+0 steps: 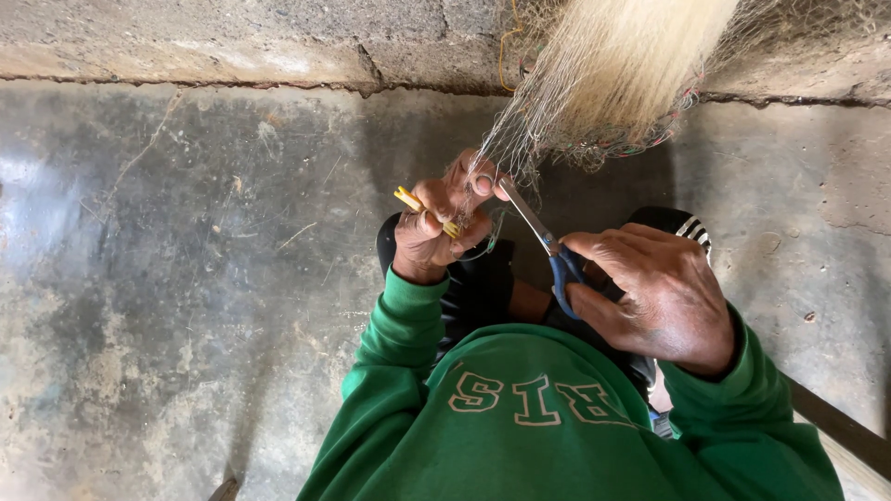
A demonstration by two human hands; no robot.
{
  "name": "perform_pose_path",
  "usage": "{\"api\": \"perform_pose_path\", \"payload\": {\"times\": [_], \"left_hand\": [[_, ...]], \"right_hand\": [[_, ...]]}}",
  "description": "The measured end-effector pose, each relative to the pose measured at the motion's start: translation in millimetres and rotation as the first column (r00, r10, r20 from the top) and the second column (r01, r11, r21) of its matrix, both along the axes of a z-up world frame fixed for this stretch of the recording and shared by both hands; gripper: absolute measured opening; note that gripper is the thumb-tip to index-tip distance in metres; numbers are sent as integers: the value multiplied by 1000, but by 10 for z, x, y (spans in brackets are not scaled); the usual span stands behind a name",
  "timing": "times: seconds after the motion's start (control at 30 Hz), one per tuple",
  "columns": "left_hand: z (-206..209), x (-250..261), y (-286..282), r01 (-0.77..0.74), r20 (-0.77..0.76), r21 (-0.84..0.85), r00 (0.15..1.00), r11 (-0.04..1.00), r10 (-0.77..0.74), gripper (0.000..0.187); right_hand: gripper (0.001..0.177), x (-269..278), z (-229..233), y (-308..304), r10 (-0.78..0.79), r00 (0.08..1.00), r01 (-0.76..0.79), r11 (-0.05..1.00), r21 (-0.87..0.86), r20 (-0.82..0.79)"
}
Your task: Repairing a fine mesh fishing net using a small tool and scissors
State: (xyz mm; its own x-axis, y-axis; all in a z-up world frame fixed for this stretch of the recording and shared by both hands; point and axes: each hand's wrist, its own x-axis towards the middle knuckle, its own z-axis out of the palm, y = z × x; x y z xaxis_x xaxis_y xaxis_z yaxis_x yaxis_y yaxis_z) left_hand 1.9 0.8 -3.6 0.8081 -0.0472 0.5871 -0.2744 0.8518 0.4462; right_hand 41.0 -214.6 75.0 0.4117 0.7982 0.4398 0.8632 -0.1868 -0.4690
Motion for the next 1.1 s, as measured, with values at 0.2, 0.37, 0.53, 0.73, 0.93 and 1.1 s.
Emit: {"api": "perform_pose_path", "payload": {"times": [0.2, 0.37, 0.53, 0.73, 0.93, 1.1], "left_hand": [[-76, 27, 1, 15, 1, -34, 1000, 999, -15, 8], [-109, 78, 18, 84, 37, -88, 996, 993, -81, 11], [-133, 80, 38, 90, 36, -86, 996, 992, -87, 11], [-116, 78, 28, 74, 34, -77, 997, 994, -72, 12], [-90, 77, 22, 71, 25, -93, 997, 993, -69, 12], [-35, 29, 0, 49, 14, -84, 999, 995, -48, 13]], "right_hand": [[26, 52, -43, 22, 59, 983, -55, 998, 25, -173], [25, 131, -147, 49, 271, 765, -99, 946, 309, -585], [28, 150, -217, 45, 292, 733, -96, 939, 331, -614], [28, 122, -157, 62, 273, 782, -91, 939, 331, -561], [31, 158, -264, -8, 299, 824, -167, 940, 298, -482], [36, 262, -347, -33, 531, 643, -264, 830, 492, -551]]}}
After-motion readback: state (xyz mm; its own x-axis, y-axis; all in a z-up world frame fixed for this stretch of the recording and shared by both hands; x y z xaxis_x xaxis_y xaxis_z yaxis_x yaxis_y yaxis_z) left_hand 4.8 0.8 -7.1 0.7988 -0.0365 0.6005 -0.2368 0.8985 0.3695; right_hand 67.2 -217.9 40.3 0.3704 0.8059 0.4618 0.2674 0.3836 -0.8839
